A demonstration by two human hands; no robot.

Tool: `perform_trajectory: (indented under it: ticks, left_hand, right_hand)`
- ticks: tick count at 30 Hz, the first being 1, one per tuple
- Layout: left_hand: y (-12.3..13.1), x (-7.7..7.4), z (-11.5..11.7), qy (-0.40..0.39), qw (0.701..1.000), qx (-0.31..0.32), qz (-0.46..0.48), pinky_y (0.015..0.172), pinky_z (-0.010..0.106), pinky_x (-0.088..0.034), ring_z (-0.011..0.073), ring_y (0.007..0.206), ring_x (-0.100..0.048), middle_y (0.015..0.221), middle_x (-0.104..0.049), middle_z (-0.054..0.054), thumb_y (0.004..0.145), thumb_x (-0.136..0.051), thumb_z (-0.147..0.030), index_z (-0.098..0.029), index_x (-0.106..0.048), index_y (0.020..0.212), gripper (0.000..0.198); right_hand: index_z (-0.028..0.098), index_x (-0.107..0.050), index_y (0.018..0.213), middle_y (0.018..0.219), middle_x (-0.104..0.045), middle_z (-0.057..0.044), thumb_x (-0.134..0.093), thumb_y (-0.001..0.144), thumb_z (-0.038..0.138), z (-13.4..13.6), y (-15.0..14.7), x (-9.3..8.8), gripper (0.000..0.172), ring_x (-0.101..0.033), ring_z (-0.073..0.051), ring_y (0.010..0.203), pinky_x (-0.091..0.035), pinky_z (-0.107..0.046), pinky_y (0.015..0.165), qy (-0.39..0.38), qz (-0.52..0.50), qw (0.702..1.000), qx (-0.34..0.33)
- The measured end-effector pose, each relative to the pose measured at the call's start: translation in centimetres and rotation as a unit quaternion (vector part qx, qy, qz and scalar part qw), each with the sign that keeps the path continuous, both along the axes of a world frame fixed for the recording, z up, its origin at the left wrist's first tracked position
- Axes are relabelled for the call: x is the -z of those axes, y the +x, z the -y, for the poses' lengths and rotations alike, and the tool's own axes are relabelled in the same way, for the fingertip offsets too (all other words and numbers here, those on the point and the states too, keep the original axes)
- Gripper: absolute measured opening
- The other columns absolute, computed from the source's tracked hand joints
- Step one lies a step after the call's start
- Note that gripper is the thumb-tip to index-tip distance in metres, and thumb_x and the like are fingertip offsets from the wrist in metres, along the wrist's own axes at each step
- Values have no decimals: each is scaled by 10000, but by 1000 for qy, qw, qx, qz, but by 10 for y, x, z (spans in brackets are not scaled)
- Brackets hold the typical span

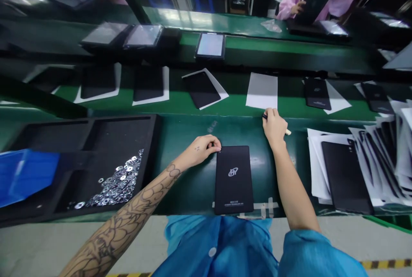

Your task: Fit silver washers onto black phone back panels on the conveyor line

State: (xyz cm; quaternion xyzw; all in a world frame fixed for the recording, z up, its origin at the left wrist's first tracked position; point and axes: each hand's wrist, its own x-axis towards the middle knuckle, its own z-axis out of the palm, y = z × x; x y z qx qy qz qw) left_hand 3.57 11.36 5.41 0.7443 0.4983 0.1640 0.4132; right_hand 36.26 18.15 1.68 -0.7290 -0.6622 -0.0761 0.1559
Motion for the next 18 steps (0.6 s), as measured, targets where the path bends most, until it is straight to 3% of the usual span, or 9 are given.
perform_trajectory:
  ticks: [10,18]
  left_hand:
    - [4,-1,-21,-25,993,63,-94,904,359,-502,226,960,-634,1037,-661,50,954,-704,-277,-222,-747,919,78]
    - [7,-19,-30,-67,985,86,-136,874,344,-464,240,1002,-603,1020,-592,43,923,-733,-270,-219,-687,897,74]
  right_hand:
    - [220,-707,1042,1000,-720,-50,-572,1028,312,18,-8,4,164,-618,-197,782,-221,-335,632,33,-57,997,-29]
    - [225,-705,1016,978,-753,-50,-596,996,316,13,-3,5,143,-644,-212,804,-241,-336,635,25,-80,996,-30]
